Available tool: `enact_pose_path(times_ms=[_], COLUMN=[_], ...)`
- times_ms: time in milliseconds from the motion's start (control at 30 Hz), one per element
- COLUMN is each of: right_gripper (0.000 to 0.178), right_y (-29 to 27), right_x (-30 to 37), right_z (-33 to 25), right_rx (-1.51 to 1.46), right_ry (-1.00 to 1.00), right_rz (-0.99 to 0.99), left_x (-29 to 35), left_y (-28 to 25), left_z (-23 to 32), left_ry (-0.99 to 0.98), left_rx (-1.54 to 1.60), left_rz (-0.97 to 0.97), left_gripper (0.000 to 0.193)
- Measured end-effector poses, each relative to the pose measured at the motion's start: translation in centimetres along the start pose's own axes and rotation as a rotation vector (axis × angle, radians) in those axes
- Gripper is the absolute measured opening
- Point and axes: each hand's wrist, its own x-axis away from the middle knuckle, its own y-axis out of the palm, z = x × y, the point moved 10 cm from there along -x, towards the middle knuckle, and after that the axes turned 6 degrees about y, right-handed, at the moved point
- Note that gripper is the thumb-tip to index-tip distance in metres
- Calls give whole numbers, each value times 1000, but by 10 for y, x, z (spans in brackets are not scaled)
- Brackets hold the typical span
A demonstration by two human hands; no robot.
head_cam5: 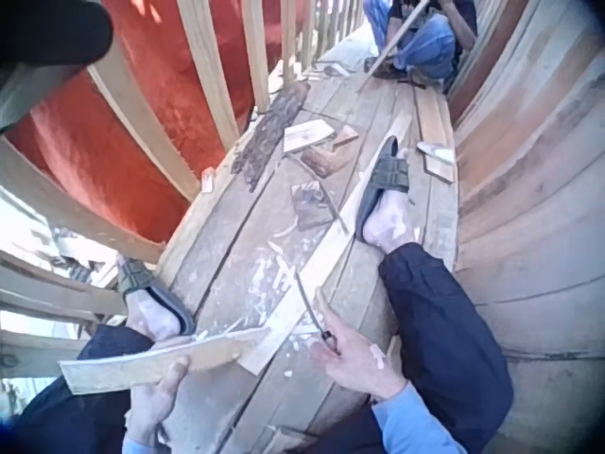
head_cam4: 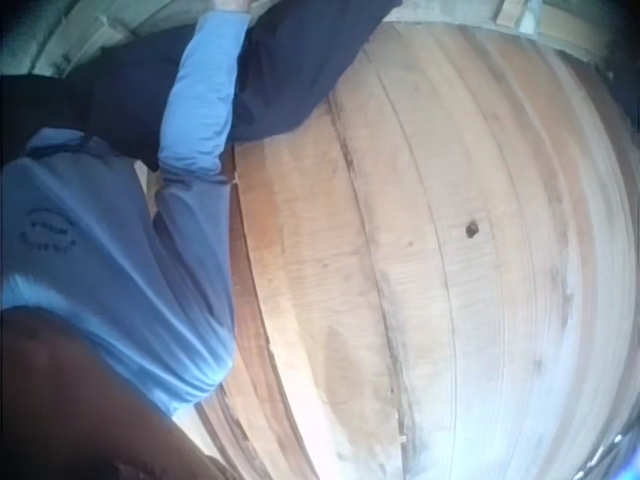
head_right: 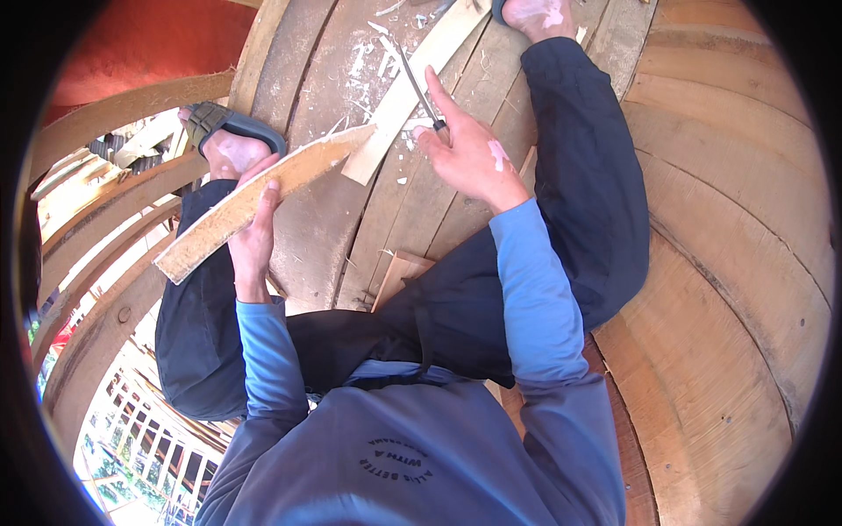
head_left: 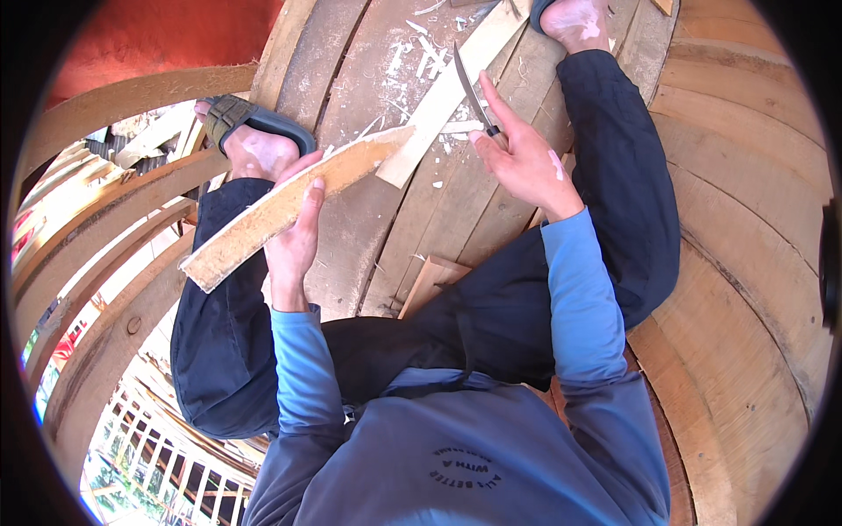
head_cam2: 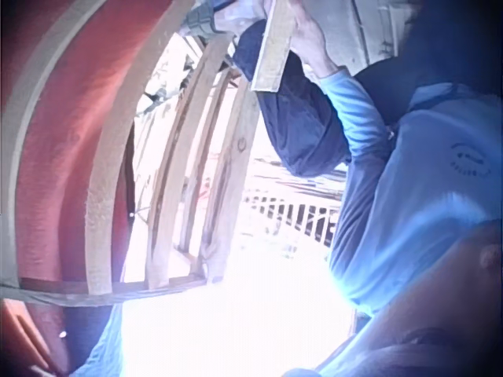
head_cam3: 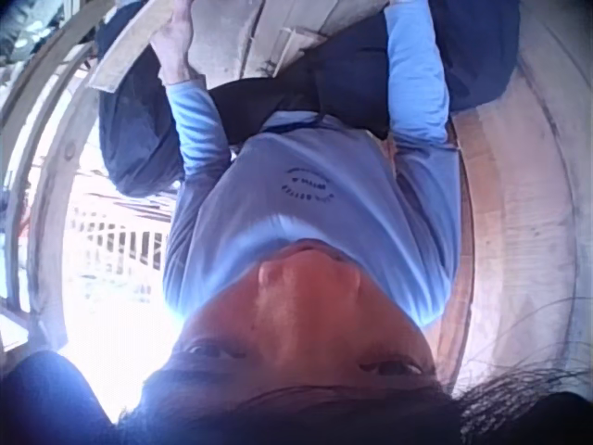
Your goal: The person carves a piece of wood using a knife, scraping away thin layers of material to shape one end into a point.
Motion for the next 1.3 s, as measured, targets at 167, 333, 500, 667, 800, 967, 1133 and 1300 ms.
enact_pose_path(times_ms=[167,333,500,667,800,967,1133,1300], right_gripper=[60,30,29,31,38,42,39,51], right_y=[-4,2,2,5,22,40,71,96], right_x=[3,-1,4,11,25,13,5,33], right_z=[18,37,39,43,40,49,55,51], right_rx=[50,172,163,113,10,162,180,-179], right_ry=[38,13,10,89,256,54,98,318], right_rz=[58,130,91,25,-108,70,-53,-238], left_x=[-41,-97,-146,-172,-180,-127,-72,-21], left_y=[-10,-13,11,43,58,53,26,17], left_z=[22,35,58,77,63,70,44,1], left_ry=[148,82,130,234,258,141,87,185], left_rx=[-264,-325,-444,-281,65,703,826,972], left_rz=[-3,-23,-55,-114,-180,-184,29,214], left_gripper=[37,43,52,35,32,24,11,22])
